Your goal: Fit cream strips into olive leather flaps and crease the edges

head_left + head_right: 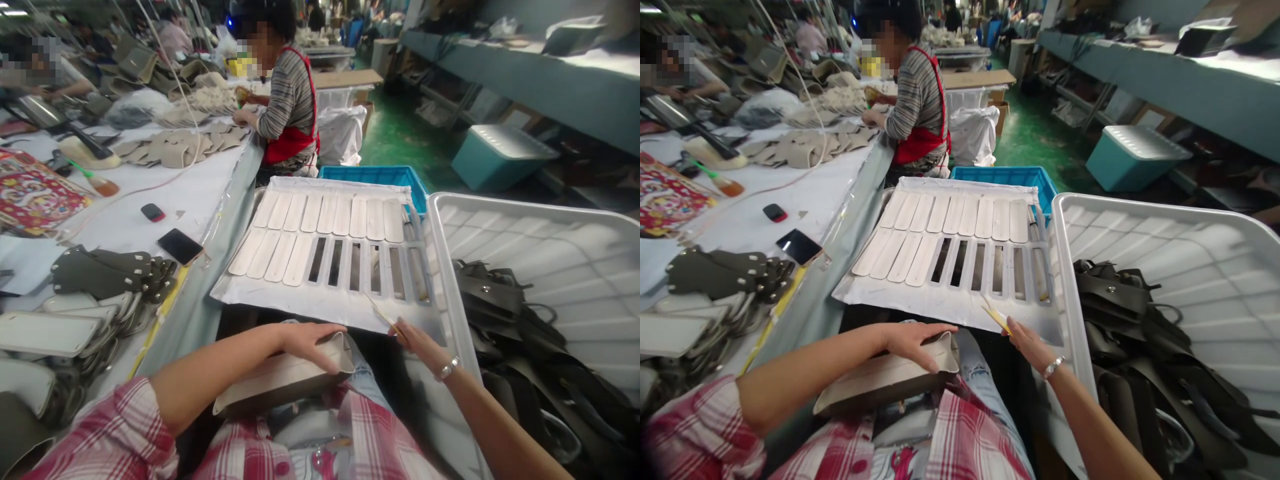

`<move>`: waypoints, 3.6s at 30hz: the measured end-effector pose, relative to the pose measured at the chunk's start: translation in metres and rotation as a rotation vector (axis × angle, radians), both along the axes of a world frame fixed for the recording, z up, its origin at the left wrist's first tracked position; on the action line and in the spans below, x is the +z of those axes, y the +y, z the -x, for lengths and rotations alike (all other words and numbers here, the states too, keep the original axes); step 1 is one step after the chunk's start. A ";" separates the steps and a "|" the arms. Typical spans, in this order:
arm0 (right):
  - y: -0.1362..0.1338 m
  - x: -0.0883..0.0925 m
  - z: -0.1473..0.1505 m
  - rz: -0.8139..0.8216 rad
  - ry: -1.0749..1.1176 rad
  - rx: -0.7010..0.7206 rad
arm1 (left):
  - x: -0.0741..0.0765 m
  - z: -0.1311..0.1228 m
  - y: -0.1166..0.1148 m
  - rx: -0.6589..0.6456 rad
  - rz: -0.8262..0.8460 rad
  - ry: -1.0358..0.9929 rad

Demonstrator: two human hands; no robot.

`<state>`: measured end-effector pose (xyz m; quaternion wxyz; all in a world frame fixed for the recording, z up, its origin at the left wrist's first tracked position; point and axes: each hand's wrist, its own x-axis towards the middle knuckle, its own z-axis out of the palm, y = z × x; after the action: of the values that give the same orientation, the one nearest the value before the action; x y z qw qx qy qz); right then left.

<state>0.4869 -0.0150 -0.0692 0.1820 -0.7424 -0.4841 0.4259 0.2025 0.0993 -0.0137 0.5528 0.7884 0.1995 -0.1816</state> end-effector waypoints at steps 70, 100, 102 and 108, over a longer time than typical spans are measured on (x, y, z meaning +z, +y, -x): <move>0.069 0.042 0.096 -0.256 -0.531 0.864 | -0.051 0.010 0.008 0.312 0.302 0.174; 0.038 0.044 0.023 -0.140 -0.295 0.376 | 0.004 -0.008 -0.002 0.057 -0.117 0.176; 0.015 0.034 0.023 -0.082 -0.052 0.328 | 0.005 -0.010 -0.003 0.063 -0.144 0.175; -0.041 0.024 0.026 0.270 0.935 0.221 | 0.008 -0.002 -0.028 0.163 -0.274 0.152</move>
<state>0.4604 -0.0563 -0.0455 0.2354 -0.4333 -0.3672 0.7887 0.2042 0.0709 -0.0059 0.4363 0.8217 0.3268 -0.1663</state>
